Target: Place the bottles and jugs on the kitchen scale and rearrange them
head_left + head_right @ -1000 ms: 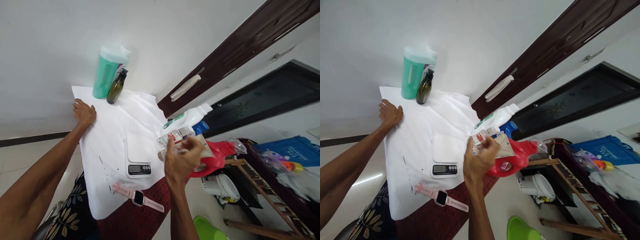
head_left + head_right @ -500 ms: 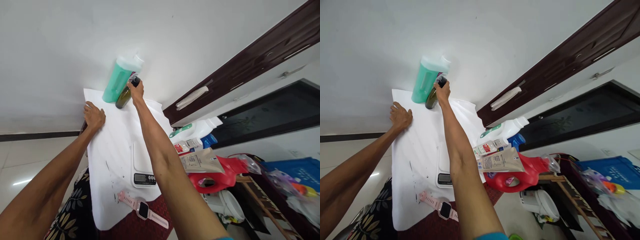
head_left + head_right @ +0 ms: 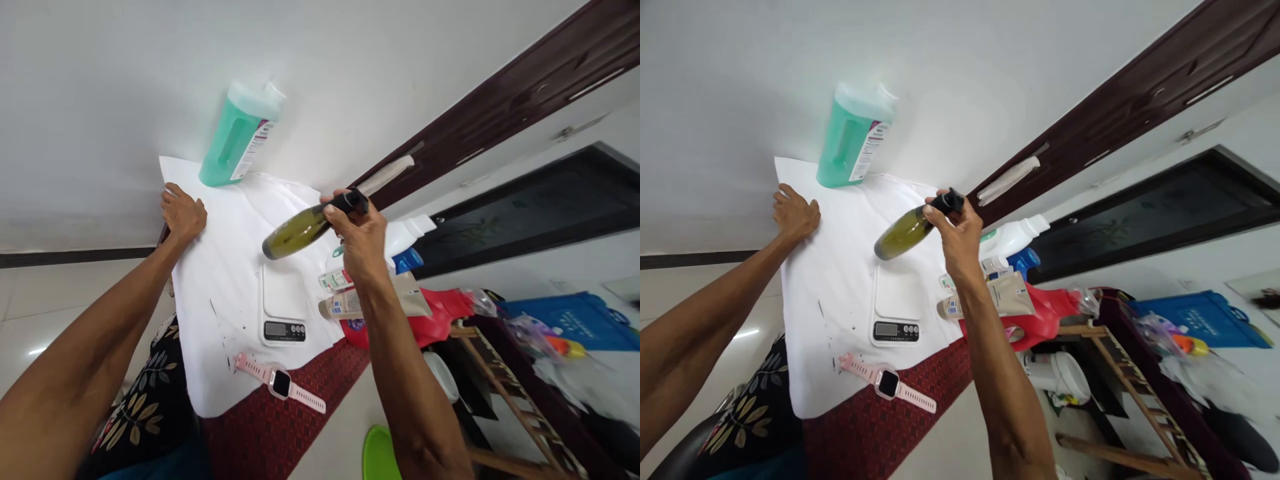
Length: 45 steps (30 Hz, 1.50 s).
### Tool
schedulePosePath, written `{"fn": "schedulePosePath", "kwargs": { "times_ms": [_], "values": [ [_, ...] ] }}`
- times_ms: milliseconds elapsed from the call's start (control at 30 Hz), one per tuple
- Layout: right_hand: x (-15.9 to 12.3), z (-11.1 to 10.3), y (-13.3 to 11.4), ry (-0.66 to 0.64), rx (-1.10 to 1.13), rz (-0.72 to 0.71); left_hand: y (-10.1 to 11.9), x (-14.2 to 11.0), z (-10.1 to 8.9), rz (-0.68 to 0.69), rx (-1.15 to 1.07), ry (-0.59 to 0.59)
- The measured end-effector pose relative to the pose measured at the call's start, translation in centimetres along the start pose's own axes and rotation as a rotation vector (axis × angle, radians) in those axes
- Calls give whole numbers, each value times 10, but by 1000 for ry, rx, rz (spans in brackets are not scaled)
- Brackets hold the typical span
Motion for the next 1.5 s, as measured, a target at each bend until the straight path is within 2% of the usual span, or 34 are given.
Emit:
{"fn": "schedulePosePath", "kwargs": {
  "times_ms": [67,133,300,400,533,633,800,867,933,1100,1167,1300,1433,1500],
  "values": [
    [-27,-28,-12,-3,-20,30,0,0,-1,-3,13,1],
    [-51,-45,-15,-14,-35,70,0,1,0,-2,26,1],
    [-89,-57,-2,-36,-43,137,3,3,1,-9,27,3],
    [-96,-60,3,-26,-45,143,3,4,0,-18,24,4],
    [-101,-63,6,-76,-22,179,5,3,-1,-14,39,9],
    [-107,-74,7,-74,-12,179,6,2,-1,-20,49,7],
    [-119,-113,6,92,-95,148,5,6,2,-27,79,2],
    [-119,-121,1,148,-137,123,5,8,4,-22,84,11],
    [-116,-117,-2,153,-180,116,5,9,3,-23,74,30],
    [-103,-73,0,21,-208,130,3,10,2,-47,37,51],
    [-93,-63,3,2,-176,110,4,10,3,-33,46,52],
    [-54,-70,27,26,-189,118,3,11,5,-22,81,50],
    [3,-91,61,192,-391,79,5,8,3,-32,91,20],
    [29,-96,81,278,-549,111,7,6,2,-32,90,1]
  ]
}}
Point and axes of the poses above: each hand's wrist, its own x-axis towards the middle knuckle, its own z-axis out of the palm, y = z × x, the point moved 10 cm from there along x, towards the middle knuckle, and after that the axes turned 4 degrees about y, right-handed, at the moved point
